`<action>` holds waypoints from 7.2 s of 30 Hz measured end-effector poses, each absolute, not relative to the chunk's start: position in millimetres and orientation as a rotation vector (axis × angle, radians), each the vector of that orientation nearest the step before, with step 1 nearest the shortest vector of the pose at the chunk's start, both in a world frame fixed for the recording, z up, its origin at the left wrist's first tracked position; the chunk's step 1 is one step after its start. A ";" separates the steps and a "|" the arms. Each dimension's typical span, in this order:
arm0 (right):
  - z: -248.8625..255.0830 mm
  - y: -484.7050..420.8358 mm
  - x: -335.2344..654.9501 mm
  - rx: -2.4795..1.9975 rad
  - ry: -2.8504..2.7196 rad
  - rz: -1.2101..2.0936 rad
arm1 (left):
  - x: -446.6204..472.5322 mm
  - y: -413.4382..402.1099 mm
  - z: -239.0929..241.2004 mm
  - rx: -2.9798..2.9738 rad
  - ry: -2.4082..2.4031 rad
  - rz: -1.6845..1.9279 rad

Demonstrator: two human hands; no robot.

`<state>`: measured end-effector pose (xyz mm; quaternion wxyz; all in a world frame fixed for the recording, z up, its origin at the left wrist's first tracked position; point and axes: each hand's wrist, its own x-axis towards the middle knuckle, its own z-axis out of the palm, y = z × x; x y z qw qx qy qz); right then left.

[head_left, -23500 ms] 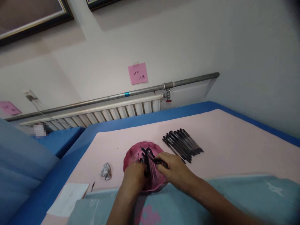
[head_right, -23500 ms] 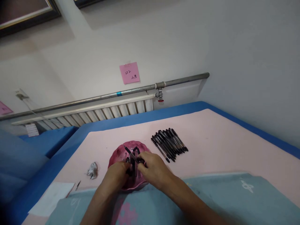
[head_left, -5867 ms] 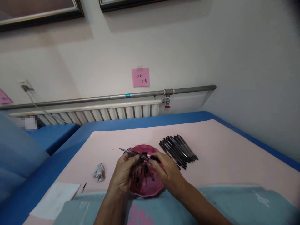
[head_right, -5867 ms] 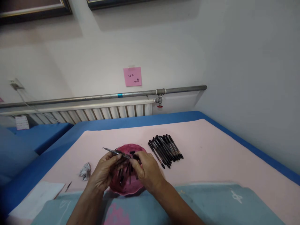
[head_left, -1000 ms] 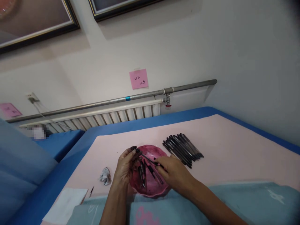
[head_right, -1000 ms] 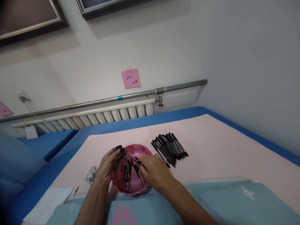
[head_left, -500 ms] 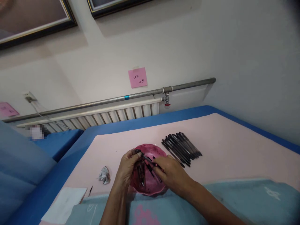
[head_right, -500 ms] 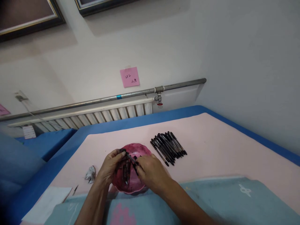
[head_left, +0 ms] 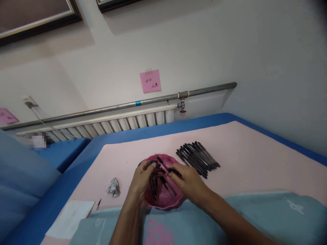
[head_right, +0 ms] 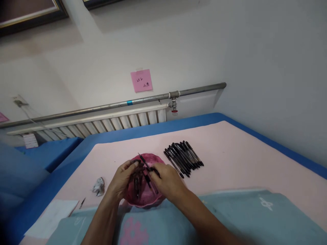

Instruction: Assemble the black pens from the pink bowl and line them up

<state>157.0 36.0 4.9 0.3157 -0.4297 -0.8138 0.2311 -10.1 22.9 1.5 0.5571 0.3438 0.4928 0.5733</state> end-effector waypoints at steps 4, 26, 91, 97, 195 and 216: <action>7.8 43.2 165.8 -1.182 -2.053 0.551 | -30.8 23.1 0.3 0.918 1.407 1.477; 4.9 42.5 165.8 -1.175 -2.142 0.454 | -33.5 16.5 -6.2 1.989 2.333 0.266; 6.6 15.1 141.5 -0.943 -2.148 0.820 | -19.0 7.6 19.5 0.570 1.115 1.484; 5.0 15.2 142.0 -0.952 -2.159 0.767 | -17.9 5.3 23.1 0.561 1.070 1.400; 13.6 51.5 186.4 -1.466 -2.133 0.418 | -15.6 6.7 15.1 0.749 1.237 1.308; 7.3 47.8 178.4 -1.326 -2.283 0.294 | -19.8 12.0 -3.3 1.581 1.973 0.854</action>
